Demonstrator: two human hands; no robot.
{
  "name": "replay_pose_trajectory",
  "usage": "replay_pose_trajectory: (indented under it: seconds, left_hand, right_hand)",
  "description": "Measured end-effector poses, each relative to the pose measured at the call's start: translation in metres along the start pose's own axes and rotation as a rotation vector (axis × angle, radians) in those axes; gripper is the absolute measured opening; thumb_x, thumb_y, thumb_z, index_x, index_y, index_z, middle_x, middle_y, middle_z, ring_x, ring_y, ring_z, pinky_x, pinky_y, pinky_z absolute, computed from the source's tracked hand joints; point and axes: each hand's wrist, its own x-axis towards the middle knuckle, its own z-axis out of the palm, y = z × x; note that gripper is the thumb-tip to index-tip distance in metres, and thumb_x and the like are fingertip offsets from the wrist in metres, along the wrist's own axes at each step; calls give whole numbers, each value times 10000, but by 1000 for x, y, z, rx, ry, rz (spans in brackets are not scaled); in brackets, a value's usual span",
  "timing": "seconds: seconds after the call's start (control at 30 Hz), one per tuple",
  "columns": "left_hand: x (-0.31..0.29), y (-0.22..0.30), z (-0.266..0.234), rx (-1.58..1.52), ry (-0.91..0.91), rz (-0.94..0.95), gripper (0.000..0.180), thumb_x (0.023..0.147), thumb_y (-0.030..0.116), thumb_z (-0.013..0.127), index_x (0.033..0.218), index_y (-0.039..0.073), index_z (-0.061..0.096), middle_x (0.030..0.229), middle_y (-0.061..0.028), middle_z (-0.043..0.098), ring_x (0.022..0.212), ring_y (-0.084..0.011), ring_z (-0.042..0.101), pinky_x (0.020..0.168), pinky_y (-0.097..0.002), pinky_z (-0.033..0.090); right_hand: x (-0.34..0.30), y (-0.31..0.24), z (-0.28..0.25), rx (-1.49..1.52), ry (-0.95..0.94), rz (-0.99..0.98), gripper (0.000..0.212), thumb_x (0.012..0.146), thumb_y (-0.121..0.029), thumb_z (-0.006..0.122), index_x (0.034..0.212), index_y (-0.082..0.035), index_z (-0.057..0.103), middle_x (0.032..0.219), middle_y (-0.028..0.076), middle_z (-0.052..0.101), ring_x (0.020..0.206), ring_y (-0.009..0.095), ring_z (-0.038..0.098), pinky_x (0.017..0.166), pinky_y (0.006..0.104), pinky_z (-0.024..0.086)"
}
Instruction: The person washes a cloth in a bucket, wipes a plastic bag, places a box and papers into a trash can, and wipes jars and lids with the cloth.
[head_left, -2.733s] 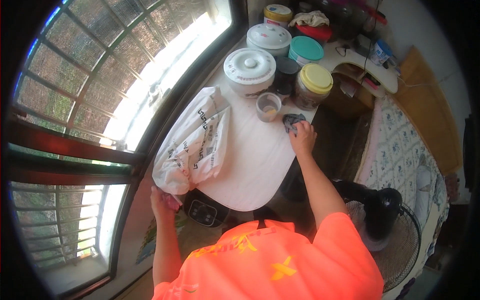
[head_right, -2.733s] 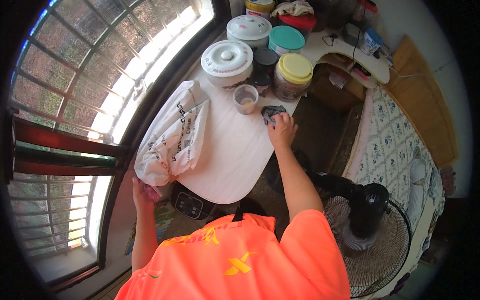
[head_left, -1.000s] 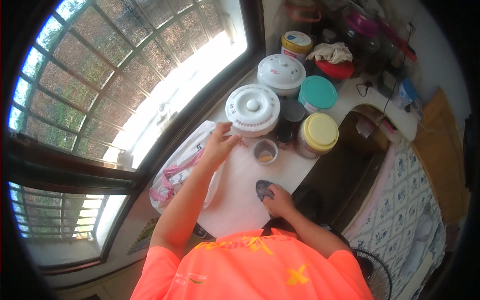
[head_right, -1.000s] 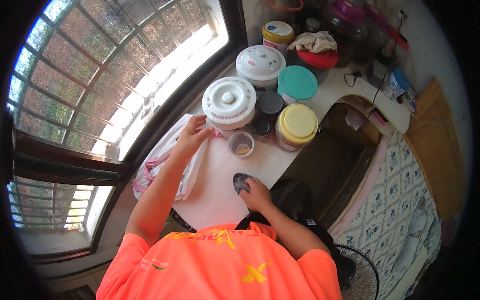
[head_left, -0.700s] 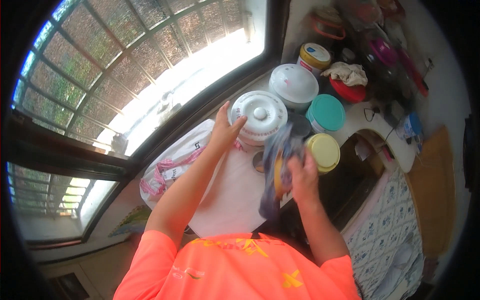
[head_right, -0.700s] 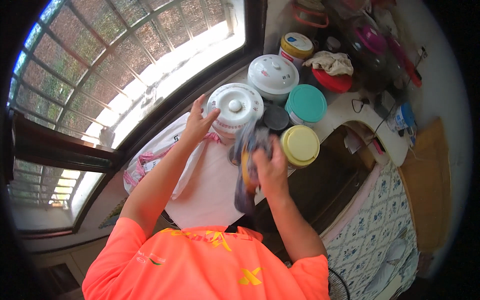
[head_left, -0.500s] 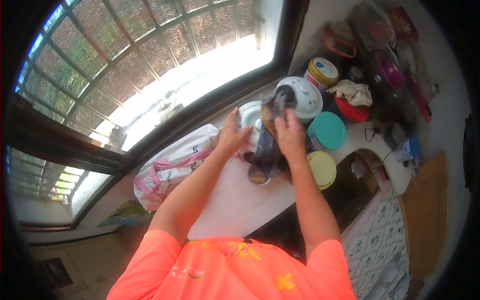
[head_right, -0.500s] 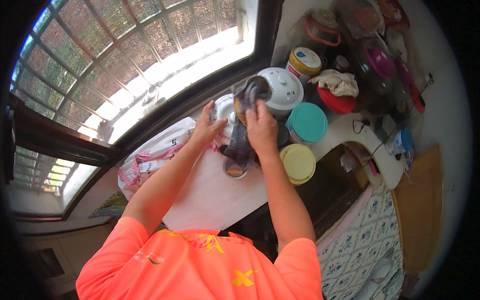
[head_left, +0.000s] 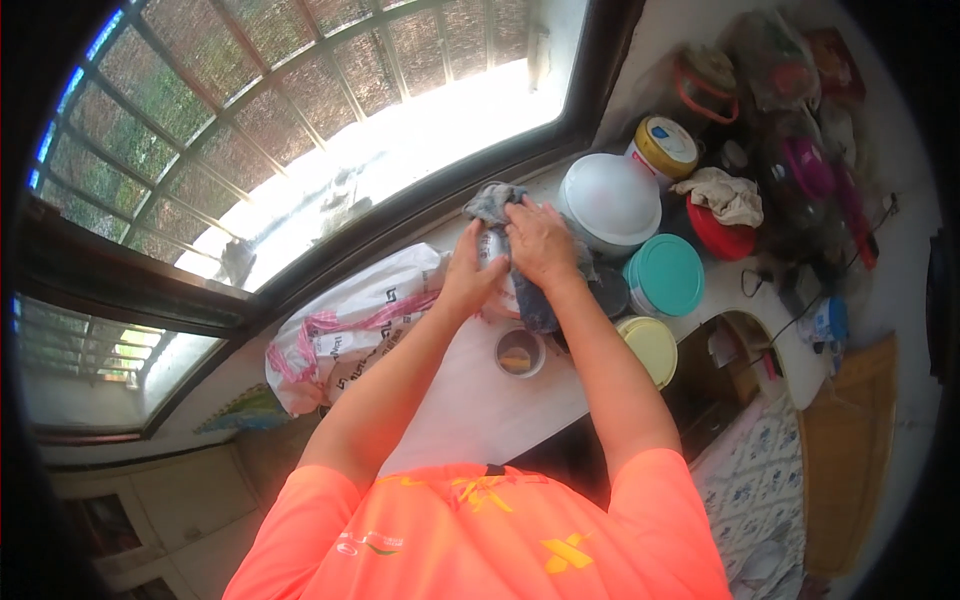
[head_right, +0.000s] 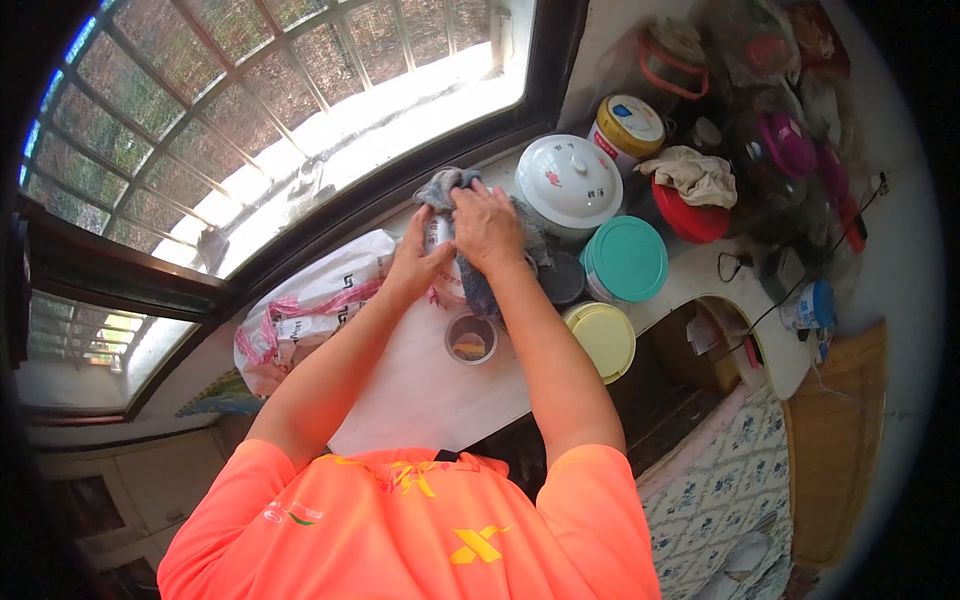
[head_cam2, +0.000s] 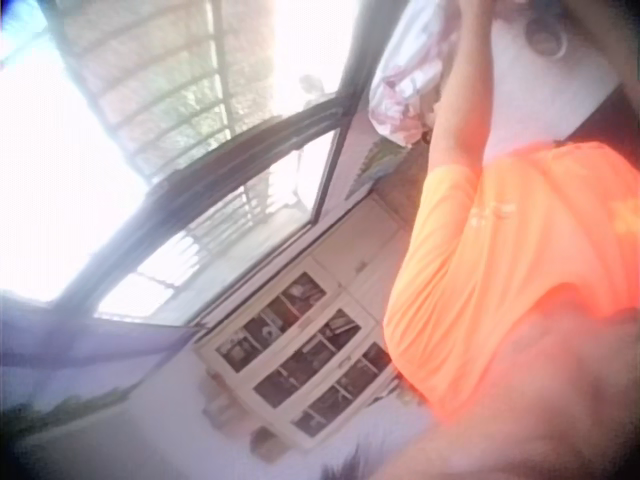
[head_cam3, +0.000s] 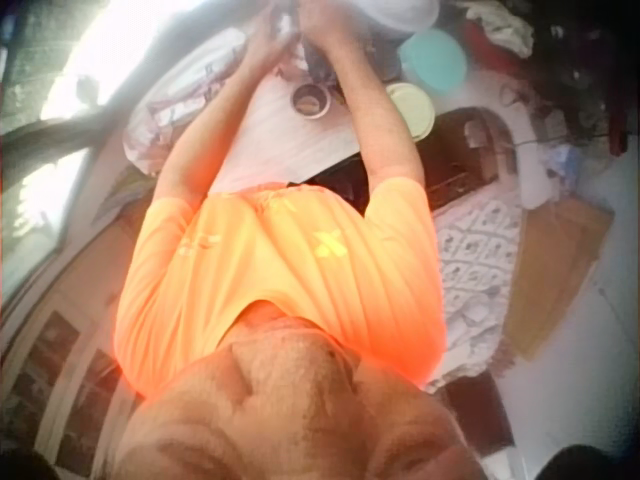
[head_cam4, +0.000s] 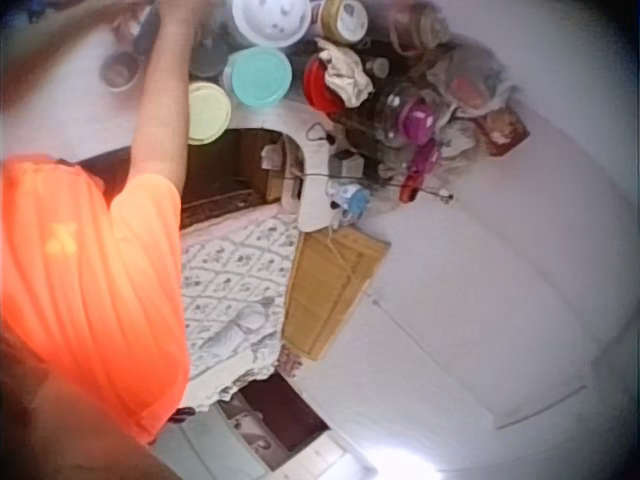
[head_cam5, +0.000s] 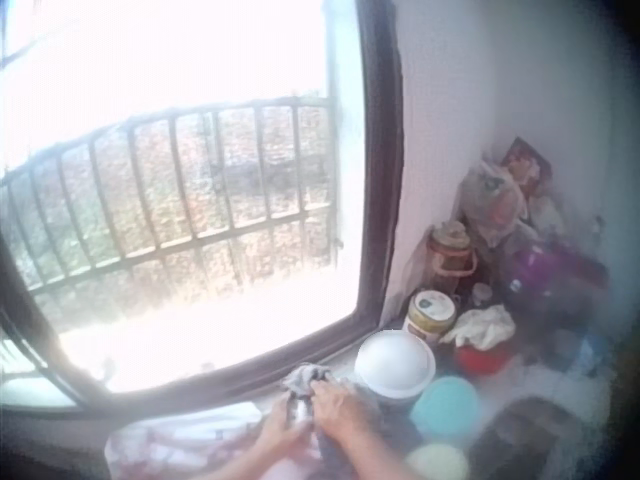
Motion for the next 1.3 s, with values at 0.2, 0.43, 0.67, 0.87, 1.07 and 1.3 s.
replay_pose_trajectory:
  seconds: [0.2, 0.43, 0.67, 0.87, 1.07, 1.3]
  left_hand:
    - [1, -16, 1, -89, -31, -61, 685, 799, 183, 661, 1373, -36, 359, 1343, -245, 470, 1274, -341, 451, 1068, -360, 338]
    - [3, -3, -14, -522, -272, -207, 665, 875, 103, 567, 1460, 103, 251, 1396, -106, 401, 1240, -213, 462, 964, -325, 460]
    - [11, -4, -37, -882, -404, -452, 531, 936, 154, 370, 1458, 186, 275, 1429, -129, 377, 1318, -293, 404, 1086, -434, 355]
    - [10, -8, -45, -910, -408, -651, 436, 953, 182, 344, 1383, 127, 388, 1370, -119, 438, 1281, -278, 433, 1070, -417, 364]
    - [26, -49, -68, -635, -588, -390, 396, 941, 188, 341, 1303, 72, 453, 1303, -133, 490, 1222, -269, 475, 1058, -409, 367]
    - [14, -10, -42, -848, -378, -564, 506, 923, 191, 346, 1414, 70, 361, 1403, -139, 423, 1298, -284, 421, 1100, -411, 325]
  right_hand:
    - [-28, -29, -4, 8, 123, -14, 234, 848, -160, 524, 1037, -60, 618, 1051, 154, 667, 1101, 307, 591, 1006, 447, 396]
    - [-31, -42, 1, -2, 394, 91, 103, 770, -189, 532, 814, -131, 605, 791, 64, 651, 810, 233, 630, 836, 428, 390]
    - [-32, -47, 10, 60, 413, 82, 147, 789, -239, 532, 793, -120, 618, 768, 63, 638, 746, 227, 603, 860, 429, 365]
    - [-58, -65, 25, 49, 502, 168, 220, 818, -256, 508, 906, -116, 654, 866, 50, 636, 854, 205, 587, 954, 425, 322]
    - [-66, -74, 19, 158, 596, 223, 270, 849, -216, 469, 990, -62, 640, 882, 80, 645, 856, 215, 596, 915, 398, 353]
    - [-84, -51, 8, 122, 565, 176, 240, 814, -210, 536, 987, -75, 631, 893, 59, 646, 880, 205, 601, 921, 414, 344]
